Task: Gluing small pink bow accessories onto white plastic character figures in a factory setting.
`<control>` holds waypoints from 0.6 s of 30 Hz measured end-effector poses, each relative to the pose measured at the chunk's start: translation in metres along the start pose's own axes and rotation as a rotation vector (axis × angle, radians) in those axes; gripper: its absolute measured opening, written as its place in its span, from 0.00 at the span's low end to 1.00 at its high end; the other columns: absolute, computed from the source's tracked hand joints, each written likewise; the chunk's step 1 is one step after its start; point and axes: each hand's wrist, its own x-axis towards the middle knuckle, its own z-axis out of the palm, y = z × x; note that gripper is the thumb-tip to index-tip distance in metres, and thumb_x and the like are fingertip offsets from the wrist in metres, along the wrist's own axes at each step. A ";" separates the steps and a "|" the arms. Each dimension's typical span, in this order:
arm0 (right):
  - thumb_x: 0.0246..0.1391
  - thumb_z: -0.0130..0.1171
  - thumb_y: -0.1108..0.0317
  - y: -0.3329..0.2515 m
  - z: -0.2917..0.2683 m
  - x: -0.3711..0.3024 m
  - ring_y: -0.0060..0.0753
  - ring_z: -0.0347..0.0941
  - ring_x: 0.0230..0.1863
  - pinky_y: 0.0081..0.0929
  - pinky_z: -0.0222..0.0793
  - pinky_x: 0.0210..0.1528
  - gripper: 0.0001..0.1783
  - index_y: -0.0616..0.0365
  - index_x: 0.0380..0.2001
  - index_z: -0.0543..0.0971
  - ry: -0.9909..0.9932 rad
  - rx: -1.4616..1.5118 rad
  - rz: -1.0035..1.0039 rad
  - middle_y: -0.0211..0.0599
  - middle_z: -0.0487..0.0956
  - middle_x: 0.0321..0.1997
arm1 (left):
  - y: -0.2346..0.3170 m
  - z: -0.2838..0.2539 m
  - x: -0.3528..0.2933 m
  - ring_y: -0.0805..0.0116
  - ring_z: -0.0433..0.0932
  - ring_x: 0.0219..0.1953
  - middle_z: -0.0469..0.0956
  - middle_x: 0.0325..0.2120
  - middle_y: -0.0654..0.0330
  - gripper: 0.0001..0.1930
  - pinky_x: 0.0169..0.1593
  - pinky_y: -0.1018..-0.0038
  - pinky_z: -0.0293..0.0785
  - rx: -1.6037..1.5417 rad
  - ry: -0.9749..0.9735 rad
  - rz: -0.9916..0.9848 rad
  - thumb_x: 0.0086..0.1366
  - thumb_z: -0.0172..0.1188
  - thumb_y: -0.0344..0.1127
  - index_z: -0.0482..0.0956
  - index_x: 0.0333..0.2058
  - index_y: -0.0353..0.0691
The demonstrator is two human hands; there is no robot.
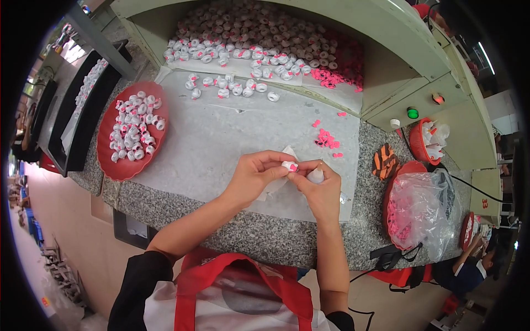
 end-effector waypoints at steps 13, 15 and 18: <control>0.31 0.66 0.80 0.001 -0.002 -0.007 0.30 0.72 0.35 0.23 0.68 0.37 0.17 0.62 0.30 0.73 -0.066 0.265 -0.512 0.44 0.74 0.34 | 0.036 0.002 -0.013 0.68 0.77 0.33 0.76 0.31 0.52 0.11 0.35 0.78 0.74 -0.012 -0.179 0.050 0.53 0.56 0.22 0.71 0.36 0.30; 0.33 0.65 0.80 0.007 -0.006 -0.005 0.26 0.71 0.34 0.21 0.68 0.36 0.16 0.64 0.30 0.73 -0.178 0.319 -0.428 0.40 0.75 0.33 | 0.034 0.000 -0.015 0.68 0.77 0.31 0.76 0.30 0.52 0.10 0.33 0.78 0.74 -0.022 -0.156 0.011 0.53 0.56 0.21 0.71 0.36 0.29; 0.34 0.64 0.79 0.012 -0.006 -0.004 0.25 0.71 0.32 0.20 0.69 0.33 0.16 0.65 0.31 0.73 -0.189 0.387 -0.289 0.39 0.75 0.32 | 0.033 0.003 -0.015 0.68 0.77 0.29 0.76 0.29 0.52 0.10 0.31 0.78 0.74 -0.026 -0.108 -0.022 0.53 0.55 0.21 0.71 0.36 0.29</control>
